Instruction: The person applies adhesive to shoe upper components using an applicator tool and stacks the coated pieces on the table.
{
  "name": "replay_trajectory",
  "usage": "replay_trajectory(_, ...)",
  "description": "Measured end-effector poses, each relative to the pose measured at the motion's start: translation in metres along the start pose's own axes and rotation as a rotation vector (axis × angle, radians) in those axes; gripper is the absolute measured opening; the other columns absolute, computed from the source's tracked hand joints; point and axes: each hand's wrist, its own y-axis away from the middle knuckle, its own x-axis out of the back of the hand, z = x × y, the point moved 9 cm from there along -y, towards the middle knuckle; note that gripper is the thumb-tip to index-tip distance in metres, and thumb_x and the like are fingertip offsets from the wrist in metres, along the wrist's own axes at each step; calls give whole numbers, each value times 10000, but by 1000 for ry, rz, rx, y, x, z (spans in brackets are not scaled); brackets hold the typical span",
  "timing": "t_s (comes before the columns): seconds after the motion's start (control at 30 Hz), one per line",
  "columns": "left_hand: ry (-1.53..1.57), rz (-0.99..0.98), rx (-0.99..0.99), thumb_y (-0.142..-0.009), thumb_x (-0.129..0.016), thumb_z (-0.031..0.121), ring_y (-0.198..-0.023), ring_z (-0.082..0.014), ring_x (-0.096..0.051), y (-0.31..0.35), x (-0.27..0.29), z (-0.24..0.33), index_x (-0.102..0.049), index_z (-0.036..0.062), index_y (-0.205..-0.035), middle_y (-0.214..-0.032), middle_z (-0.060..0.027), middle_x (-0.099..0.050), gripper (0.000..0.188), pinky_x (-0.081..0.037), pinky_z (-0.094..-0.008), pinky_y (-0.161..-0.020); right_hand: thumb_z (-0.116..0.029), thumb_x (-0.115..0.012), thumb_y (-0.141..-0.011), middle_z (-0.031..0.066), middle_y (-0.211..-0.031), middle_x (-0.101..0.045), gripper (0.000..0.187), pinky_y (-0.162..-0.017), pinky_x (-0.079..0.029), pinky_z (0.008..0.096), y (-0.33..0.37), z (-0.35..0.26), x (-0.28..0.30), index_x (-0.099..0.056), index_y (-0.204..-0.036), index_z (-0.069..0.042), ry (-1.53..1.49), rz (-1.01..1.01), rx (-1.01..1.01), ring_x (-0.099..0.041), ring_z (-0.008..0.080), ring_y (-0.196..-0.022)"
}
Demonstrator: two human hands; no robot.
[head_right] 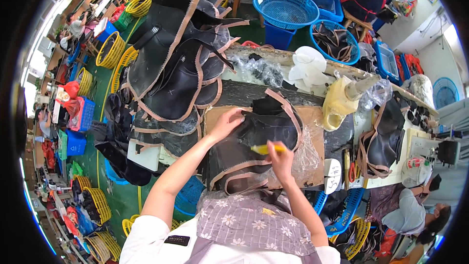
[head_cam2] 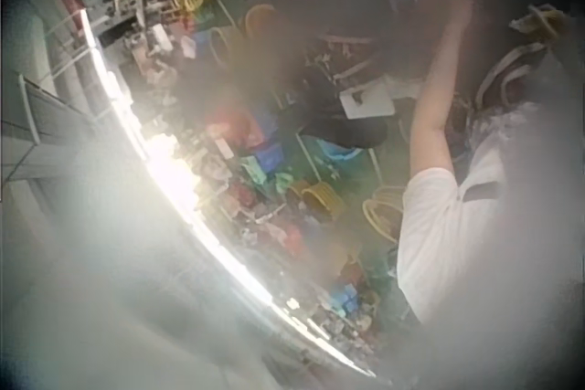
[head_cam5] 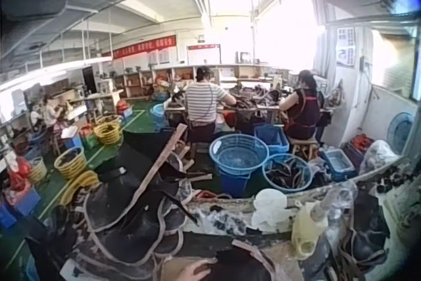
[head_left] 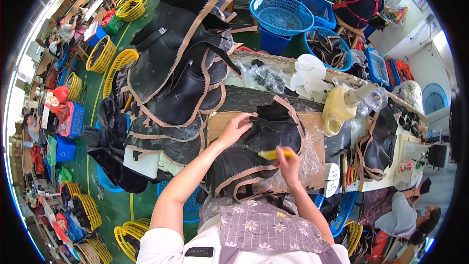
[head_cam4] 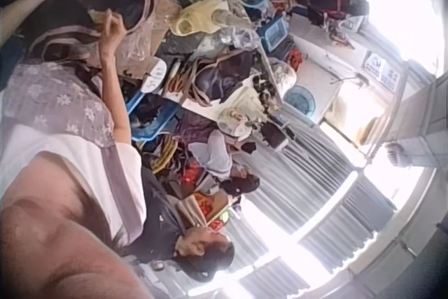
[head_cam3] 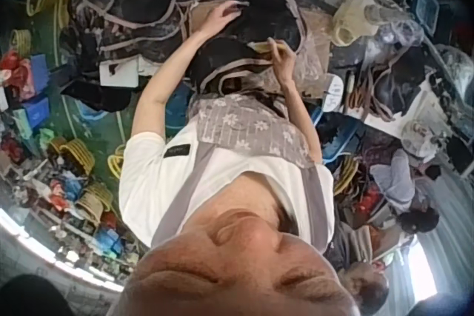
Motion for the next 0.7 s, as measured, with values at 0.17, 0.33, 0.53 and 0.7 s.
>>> replay_trajectory(0.17, -14, -70, 12, -855, -577, 62, -869, -117, -580, -21, -10, -2, -531, 25, -1036, -896, -48, -603, 191, -457, -270, -787, -107, -584, -891, 108, -914, -672, 133, -688, -502, 252, -25, -55, 23, -624, -980, -16, -363, 297, 386, -652, 132, -785)
replay_trajectory(0.33, -93, -82, 0, -848, -587, 72, -811, -111, -568, -21, -15, 4, -523, 13, -1013, -851, -45, -590, 187, -459, -268, -762, -22, -692, -722, 145, -953, -648, 210, -762, -516, 337, -2, -49, 3, -561, -886, -33, 217, 116, 736, -637, 314, -859)
replay_trajectory(0.53, -62, -162, 36, -854, -583, 84, -866, -111, -574, -29, -30, 19, -523, 0, -1010, -896, -52, -599, 188, -454, -261, -782, -41, -673, -756, 163, -965, -626, 185, -755, -497, 324, -12, -24, 33, -561, -901, -17, 119, 169, 548, -627, 316, -838)
replay_trajectory(0.7, -165, -102, -37, -852, -597, 85, -816, -127, -607, -30, -38, 33, -553, -11, -1014, -886, -89, -646, 194, -481, -269, -708, -42, -612, -823, 90, -783, -617, 55, -631, -469, 287, 19, 25, 74, -571, -854, -23, 123, 67, 305, -599, 169, -718)
